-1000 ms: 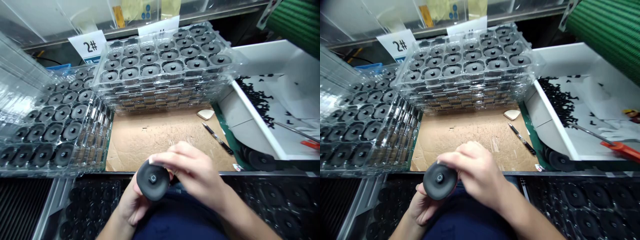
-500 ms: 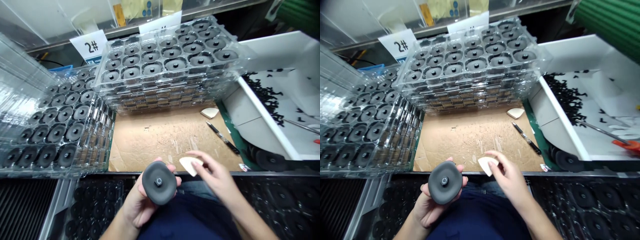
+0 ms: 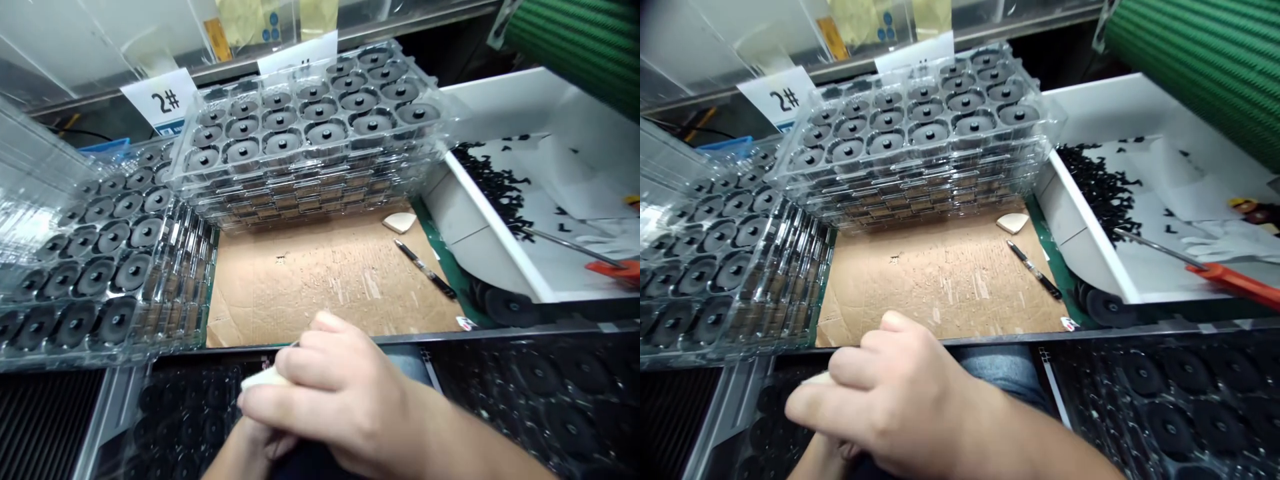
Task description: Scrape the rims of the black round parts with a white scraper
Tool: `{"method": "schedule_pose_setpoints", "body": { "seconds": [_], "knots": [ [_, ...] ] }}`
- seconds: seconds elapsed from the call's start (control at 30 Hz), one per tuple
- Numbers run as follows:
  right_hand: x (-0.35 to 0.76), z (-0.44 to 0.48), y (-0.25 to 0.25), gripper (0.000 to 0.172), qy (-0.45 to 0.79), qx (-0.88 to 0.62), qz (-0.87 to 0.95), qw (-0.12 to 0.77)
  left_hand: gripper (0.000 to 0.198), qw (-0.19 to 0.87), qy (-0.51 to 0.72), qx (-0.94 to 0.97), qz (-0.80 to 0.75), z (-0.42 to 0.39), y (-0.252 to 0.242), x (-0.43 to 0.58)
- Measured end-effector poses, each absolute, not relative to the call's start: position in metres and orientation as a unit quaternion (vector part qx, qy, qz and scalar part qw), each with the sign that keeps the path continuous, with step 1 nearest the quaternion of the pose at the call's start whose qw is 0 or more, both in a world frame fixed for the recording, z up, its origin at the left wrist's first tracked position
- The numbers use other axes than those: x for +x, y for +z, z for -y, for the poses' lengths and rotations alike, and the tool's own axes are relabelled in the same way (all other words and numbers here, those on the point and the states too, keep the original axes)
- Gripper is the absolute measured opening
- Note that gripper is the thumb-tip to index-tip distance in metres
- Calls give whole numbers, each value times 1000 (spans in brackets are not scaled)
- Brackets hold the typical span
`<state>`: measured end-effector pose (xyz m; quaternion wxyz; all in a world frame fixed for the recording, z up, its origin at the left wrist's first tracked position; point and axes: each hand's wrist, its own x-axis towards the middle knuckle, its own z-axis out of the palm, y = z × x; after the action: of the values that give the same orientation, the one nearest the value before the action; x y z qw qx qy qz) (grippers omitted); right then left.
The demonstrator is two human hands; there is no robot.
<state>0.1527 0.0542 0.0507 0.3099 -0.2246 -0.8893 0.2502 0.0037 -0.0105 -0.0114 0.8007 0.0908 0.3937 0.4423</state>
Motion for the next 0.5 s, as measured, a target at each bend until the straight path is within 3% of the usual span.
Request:
{"method": "schedule_pose_setpoints", "body": {
  "seconds": [0.1, 0.17, 0.3, 0.4, 0.5],
  "knots": [
    [158, -58, 56, 25, 311, -258, 881, 245, 40, 798, 445, 103, -393, 4, 3, 9],
    [159, -57, 59, 23, 274, -329, 876, 222, 37, 788, 422, 113, -435, -1, 12, 12],
    [155, -54, 59, 23, 251, -212, 897, 297, 30, 761, 361, 128, -523, -5, 22, 13],
    [157, -57, 58, 26, 314, -243, 881, 258, 34, 774, 391, 123, -483, -4, 19, 10],
    [157, -59, 60, 27, 267, -310, 882, 233, 38, 795, 426, 89, -423, 0, 7, 7]
  ]
}}
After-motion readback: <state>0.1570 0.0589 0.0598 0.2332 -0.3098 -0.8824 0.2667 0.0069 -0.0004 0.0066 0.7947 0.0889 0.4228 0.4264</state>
